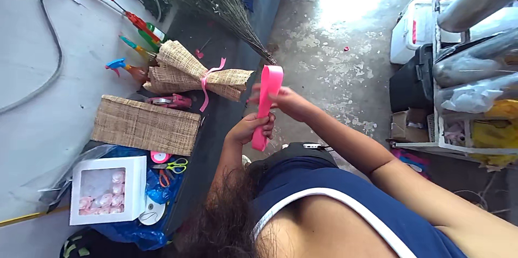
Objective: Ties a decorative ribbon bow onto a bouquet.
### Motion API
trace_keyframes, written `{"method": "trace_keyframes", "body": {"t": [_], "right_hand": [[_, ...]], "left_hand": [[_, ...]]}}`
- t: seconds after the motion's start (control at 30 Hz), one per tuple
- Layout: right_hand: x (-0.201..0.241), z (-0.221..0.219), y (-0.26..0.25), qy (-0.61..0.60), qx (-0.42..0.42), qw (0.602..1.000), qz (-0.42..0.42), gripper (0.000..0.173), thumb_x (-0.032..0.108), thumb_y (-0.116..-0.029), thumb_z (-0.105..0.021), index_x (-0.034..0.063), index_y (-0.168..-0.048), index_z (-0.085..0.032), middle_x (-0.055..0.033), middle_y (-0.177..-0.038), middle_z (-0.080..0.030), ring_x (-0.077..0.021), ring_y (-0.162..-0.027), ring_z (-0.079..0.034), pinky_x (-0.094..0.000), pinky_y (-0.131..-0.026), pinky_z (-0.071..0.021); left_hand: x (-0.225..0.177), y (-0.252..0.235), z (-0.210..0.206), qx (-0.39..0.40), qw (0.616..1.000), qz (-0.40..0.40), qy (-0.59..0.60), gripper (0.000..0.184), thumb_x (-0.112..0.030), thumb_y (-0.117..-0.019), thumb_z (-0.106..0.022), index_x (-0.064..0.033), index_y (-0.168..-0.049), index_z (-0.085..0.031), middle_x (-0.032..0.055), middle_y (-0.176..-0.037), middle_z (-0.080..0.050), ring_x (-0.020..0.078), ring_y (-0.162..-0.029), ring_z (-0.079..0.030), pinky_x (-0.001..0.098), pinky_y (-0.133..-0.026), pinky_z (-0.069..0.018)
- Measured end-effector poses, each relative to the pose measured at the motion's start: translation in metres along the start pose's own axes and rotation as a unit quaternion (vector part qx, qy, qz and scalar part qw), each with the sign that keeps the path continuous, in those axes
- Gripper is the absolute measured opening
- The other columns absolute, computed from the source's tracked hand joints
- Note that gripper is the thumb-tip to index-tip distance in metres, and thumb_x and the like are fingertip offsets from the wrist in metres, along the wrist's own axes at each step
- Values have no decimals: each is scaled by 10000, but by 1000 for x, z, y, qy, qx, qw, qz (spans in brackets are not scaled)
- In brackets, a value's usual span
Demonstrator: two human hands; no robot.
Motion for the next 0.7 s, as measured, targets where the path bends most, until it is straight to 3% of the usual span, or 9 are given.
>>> {"method": "trace_keyframes", "body": {"t": [0.07,0.13,0.2,0.27,0.37,0.5,0.6,0.67,0.7], "right_hand": [[-9,-4,1,45,-6,999,5,239,16,-1029,-507,-53,-1203,-656,-78,-1077,-760,-107,-996,-716,-304,-919,-576],[-7,9,-12,100,-57,993,32,202,-12,-1011,-497,-64,-1081,-680,-79,-993,-756,-105,-905,-715,-317,-856,-592],[0,32,-30,175,-128,973,79,206,22,-1018,-515,-45,-1087,-698,-79,-1006,-753,-88,-852,-699,-303,-780,-589],[10,40,-44,223,-167,946,166,195,22,-1017,-542,-31,-1102,-709,-84,-1054,-755,-91,-940,-707,-307,-875,-583],[15,21,-37,293,-138,896,305,177,19,-994,-584,-41,-1063,-736,-143,-1084,-757,-228,-1097,-702,-454,-1045,-522],[-13,-6,-6,450,-31,789,418,201,180,-993,-602,174,-985,-803,-66,-1233,-739,-258,-1313,-582,-595,-1140,-273],[-36,-10,11,520,-47,744,417,172,185,-953,-686,316,-944,-796,-80,-1411,-636,-355,-1479,-366,-624,-1159,-179],[-47,-6,18,514,-65,757,399,185,202,-927,-716,369,-917,-795,-108,-1494,-552,-397,-1505,-270,-613,-1166,-155],[-50,-2,20,485,-67,785,379,165,188,-918,-725,334,-931,-801,-147,-1522,-506,-407,-1506,-257,-616,-1169,-172]], "left_hand": [[6,-2,0,-41,999,14,-17,243,-213,-1028,-420,-142,-1006,-652,-57,-690,-599,72,-600,-605,279,-637,-578],[23,-6,8,-34,999,23,-14,330,-353,-1009,-496,-112,-1184,-638,-21,-796,-711,124,-749,-709,359,-803,-619],[47,-8,11,-25,998,5,51,610,-587,-876,-703,-114,-1256,-647,31,-925,-766,186,-881,-745,418,-905,-604],[58,-10,8,-60,990,-29,121,595,-598,-811,-764,-151,-1199,-699,28,-983,-774,169,-888,-749,372,-865,-618],[56,-20,-1,-113,963,-120,214,424,-548,-1013,-502,-212,-1192,-689,-26,-1057,-735,80,-857,-704,233,-723,-592],[31,-17,-5,-152,945,-197,211,722,-838,-883,-386,-298,-1286,-644,-73,-1195,-719,68,-1085,-680,296,-923,-573],[17,-9,-8,-202,935,-182,227,386,-485,-1080,-380,-236,-1192,-651,-49,-1062,-719,68,-986,-695,267,-869,-586],[8,-10,-7,-221,929,-163,249,392,-297,-1116,-284,-208,-1012,-651,-50,-845,-676,73,-823,-680,255,-801,-583],[6,-11,-1,-205,932,-167,250,407,-258,-1115,-264,-208,-1014,-656,-59,-791,-645,71,-774,-661,253,-795,-574]]}}
Point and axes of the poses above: each hand's wrist, its own y-axis away from the middle knuckle, its own z-axis out of the back of the hand, x = y × z, the point moved 3 cm from there along -y, towards the middle knuckle
